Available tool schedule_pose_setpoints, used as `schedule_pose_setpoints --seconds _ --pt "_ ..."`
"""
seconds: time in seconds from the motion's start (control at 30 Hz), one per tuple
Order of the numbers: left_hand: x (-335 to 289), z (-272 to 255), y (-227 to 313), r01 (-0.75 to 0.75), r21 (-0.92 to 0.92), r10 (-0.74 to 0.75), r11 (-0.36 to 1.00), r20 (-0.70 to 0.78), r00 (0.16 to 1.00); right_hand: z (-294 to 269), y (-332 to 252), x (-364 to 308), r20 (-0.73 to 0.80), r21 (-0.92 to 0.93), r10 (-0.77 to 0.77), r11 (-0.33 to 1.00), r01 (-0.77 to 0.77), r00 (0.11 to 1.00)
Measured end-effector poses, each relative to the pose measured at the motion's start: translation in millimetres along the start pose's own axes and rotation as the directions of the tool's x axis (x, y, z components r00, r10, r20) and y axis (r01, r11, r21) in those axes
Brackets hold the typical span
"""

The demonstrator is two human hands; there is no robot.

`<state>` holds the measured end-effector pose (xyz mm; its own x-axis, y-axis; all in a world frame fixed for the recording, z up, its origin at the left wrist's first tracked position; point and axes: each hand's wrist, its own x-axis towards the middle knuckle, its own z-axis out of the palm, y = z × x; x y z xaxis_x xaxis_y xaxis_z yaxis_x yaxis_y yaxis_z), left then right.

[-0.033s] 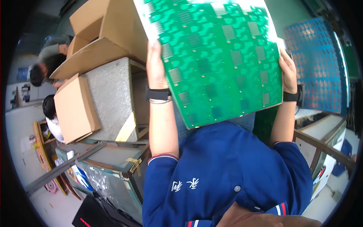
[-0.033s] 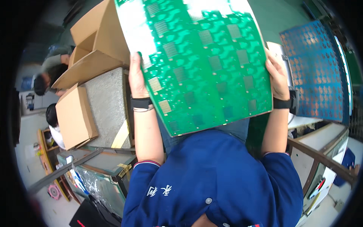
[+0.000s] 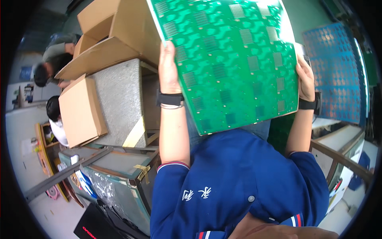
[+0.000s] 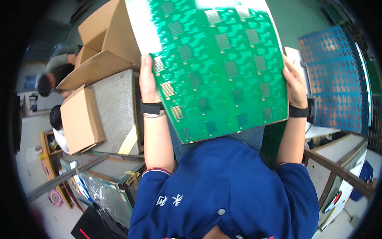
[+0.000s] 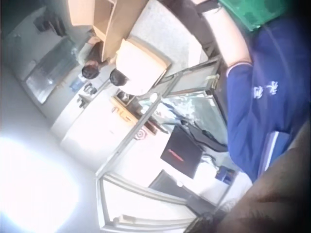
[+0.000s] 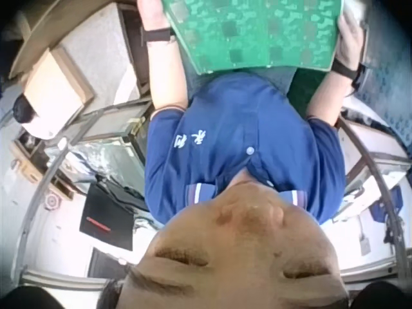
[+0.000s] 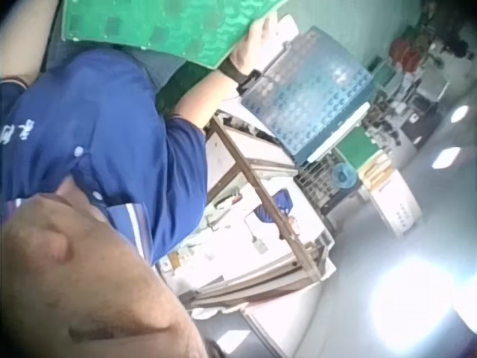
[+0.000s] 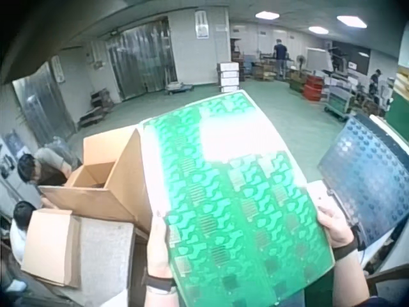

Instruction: The recorder picks up large green printed circuit boards from a drying/storage rack and inspects both sides for quality control.

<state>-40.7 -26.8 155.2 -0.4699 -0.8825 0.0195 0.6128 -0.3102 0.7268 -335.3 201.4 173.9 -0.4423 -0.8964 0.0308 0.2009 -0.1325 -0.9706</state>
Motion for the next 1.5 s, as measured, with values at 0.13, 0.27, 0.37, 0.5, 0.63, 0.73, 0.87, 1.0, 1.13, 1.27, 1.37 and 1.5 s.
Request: schedule_pose_setpoints --seconds 0.13,0.27,0.37,0.5,0.63,0.73,0.87,1.0,1.13,1.27,1.37,1.5 --pt "-16.1 16.4 20.6 -0.017 0.006 0.017 1.0 0.018 1.0 -3.6 5.6 10.3 0.051 -0.079 -0.004 0.997 0.008 0.999" --pt "-26.0 14.7 21.5 -0.024 0.09 0.021 0.996 0.035 0.999 -1.3 7.6 29.4 -0.09 -0.043 -0.009 0.999 0.005 0.996" --pt "-31.2 4.6 11.0 -0.022 0.102 0.012 0.995 0.092 0.996 13.7 -3.7 42.9 -0.198 -0.085 -0.109 0.992 0.093 0.974" --pt "-36.9 5.3 7.3 -0.028 0.15 0.01 0.988 0.115 0.993 9.4 -4.8 42.2 -0.185 -0.081 -0.217 0.975 0.205 0.959" --pt "-37.8 -0.9 3.5 -0.01 0.115 -0.011 0.993 0.182 0.983 -2.7 -0.3 32.4 -0.137 0.0 -0.234 0.972 0.236 0.963" --pt "-36.5 1.1 6.2 -0.003 0.078 -0.011 0.997 0.173 0.985 15.4 -4.3 26.3 -0.172 0.032 -0.281 0.956 0.29 0.944" --pt "-31.6 3.6 2.2 -0.092 0.135 0.072 0.987 0.152 0.986 18.0 -9.1 26.4 -0.149 0.001 -0.266 0.963 0.269 0.952" --pt "-30.2 1.5 -2.6 -0.18 0.174 0.18 0.968 0.013 0.983 21.2 -10.1 27.4 -0.168 0.07 -0.243 0.964 0.258 0.955" --pt "-31.3 1.6 -4.2 -0.337 0.319 0.324 0.886 0.095 0.941 14.6 -5.6 30.9 -0.188 0.012 -0.425 0.9 0.435 0.885" --pt "-16.4 -4.0 3.6 -0.655 0.425 0.519 0.624 0.4 0.755 10.3 5.9 47.3 -0.25 0.034 -0.439 0.887 0.461 0.863" --pt "-17.4 8.8 0.5 -0.562 0.274 0.472 0.78 0.333 0.816 -93.8 41.6 97.8 0.255 0.569 -0.44 0.788 0.234 0.861" --pt "-14.4 7.7 -4.7 -0.355 0.315 0.307 0.88 0.193 0.932 -55.5 29.2 62.4 0.075 0.635 -0.19 0.766 0.1 0.979"
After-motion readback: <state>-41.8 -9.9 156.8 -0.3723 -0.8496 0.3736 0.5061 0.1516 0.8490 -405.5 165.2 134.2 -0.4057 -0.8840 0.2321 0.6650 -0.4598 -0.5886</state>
